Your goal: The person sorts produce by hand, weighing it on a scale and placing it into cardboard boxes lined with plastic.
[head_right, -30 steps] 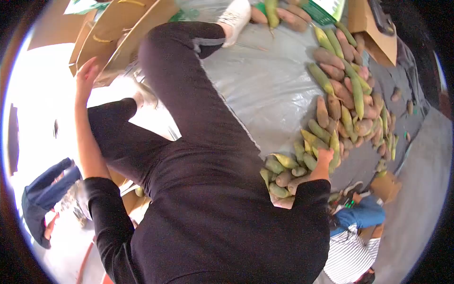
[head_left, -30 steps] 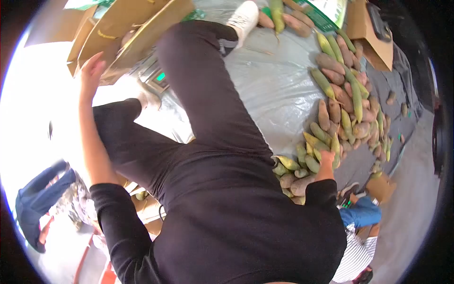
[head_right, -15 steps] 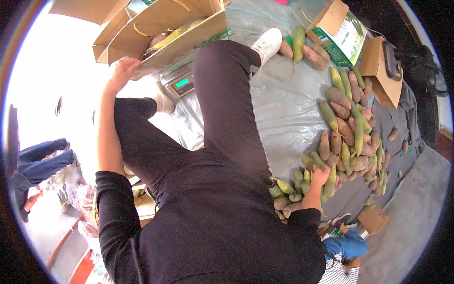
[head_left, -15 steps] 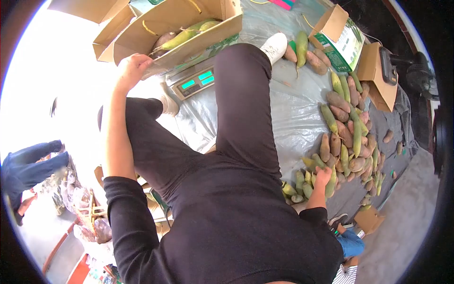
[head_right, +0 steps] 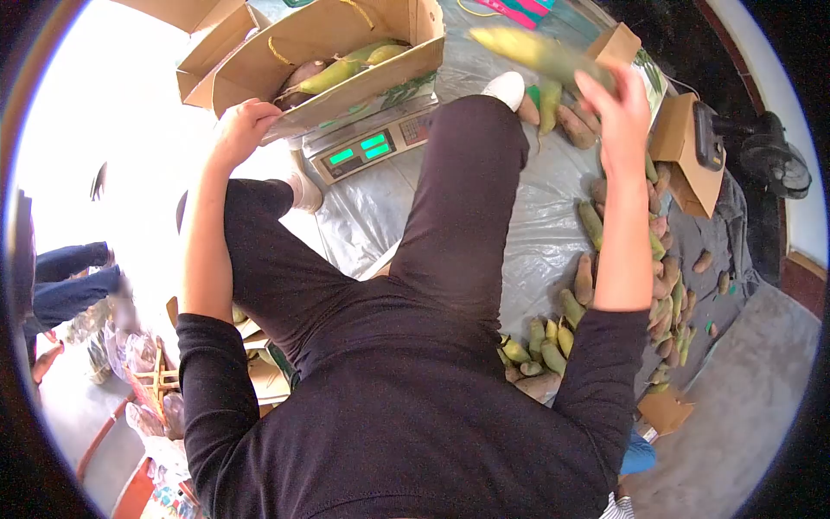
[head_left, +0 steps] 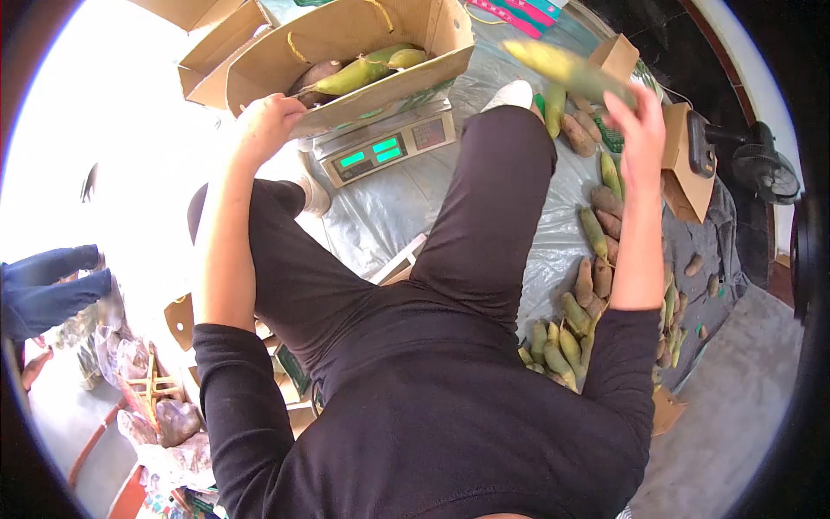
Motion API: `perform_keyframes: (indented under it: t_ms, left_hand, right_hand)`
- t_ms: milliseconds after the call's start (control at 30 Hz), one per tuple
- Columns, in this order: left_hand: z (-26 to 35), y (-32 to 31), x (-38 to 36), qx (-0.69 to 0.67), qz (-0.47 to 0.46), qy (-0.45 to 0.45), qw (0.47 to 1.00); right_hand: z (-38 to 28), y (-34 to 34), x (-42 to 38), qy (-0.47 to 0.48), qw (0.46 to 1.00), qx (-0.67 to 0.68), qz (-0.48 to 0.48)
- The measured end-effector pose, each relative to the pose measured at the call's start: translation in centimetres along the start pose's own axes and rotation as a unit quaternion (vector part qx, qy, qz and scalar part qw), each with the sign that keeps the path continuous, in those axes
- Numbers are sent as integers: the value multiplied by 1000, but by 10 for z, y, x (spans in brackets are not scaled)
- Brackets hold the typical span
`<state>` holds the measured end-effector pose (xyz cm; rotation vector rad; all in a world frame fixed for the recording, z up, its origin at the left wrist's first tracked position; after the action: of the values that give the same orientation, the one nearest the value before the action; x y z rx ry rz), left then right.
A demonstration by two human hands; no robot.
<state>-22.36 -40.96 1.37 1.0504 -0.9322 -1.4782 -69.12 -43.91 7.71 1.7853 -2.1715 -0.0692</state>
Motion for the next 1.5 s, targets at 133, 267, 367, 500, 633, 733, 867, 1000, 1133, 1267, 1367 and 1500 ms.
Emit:
perform_keyframes:
  t_ms: [133,267,367,500,633,733,867,1000,1133,1267,1367,1500]
  left_hand:
    - [0,3,0,-10,-2,2,1000]
    - [-3,2,1,-28,-10,11,1000]
    - [-17,2,5,-105,35,-9,994]
    - [-39,8,10,-126,65,40,989]
    - [-52,27,11,-116,155,46,980]
    - [-64,36,11,-121,205,60,969]
    - [-76,50,5,-144,285,60,946]
    - [-94,51,4,-169,286,111,936]
    - [-108,46,-1,-290,246,173,909]
    - [-117,46,-5,-261,172,247,917]
    - [-120,48,-1,-286,87,282,912]
    - [-144,28,1,-275,-4,349,896]
  right_hand:
    - [-42,-113,47,16,988,60,-140]
    - [-40,-193,44,-96,965,93,-226]
    - [-53,-207,46,-16,976,22,-217]
    - [-16,-220,57,-56,969,27,-238]
    - [7,-213,60,-83,972,14,-221]
    - [19,-207,70,-108,976,4,-192]
    - [21,-210,87,-91,977,-16,-191]
    - [54,-219,108,-78,981,-26,-177]
    - [81,-221,99,-110,973,-86,-183]
    - [94,-226,96,-149,964,-80,-203]
    - [93,-232,97,-151,961,-80,-217]
    - [81,-238,93,-153,965,-72,-199]
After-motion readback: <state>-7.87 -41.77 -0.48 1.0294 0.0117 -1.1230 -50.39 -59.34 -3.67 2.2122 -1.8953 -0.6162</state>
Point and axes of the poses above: each hand's wrist, its own x-axis towards the middle knuckle, its own y-axis out of the back of the hand, z = x × y, the point moved 10 cm from there along x, towards the middle knuckle, and after that the axes turned 5 degrees about y, right-handed, at the moved point
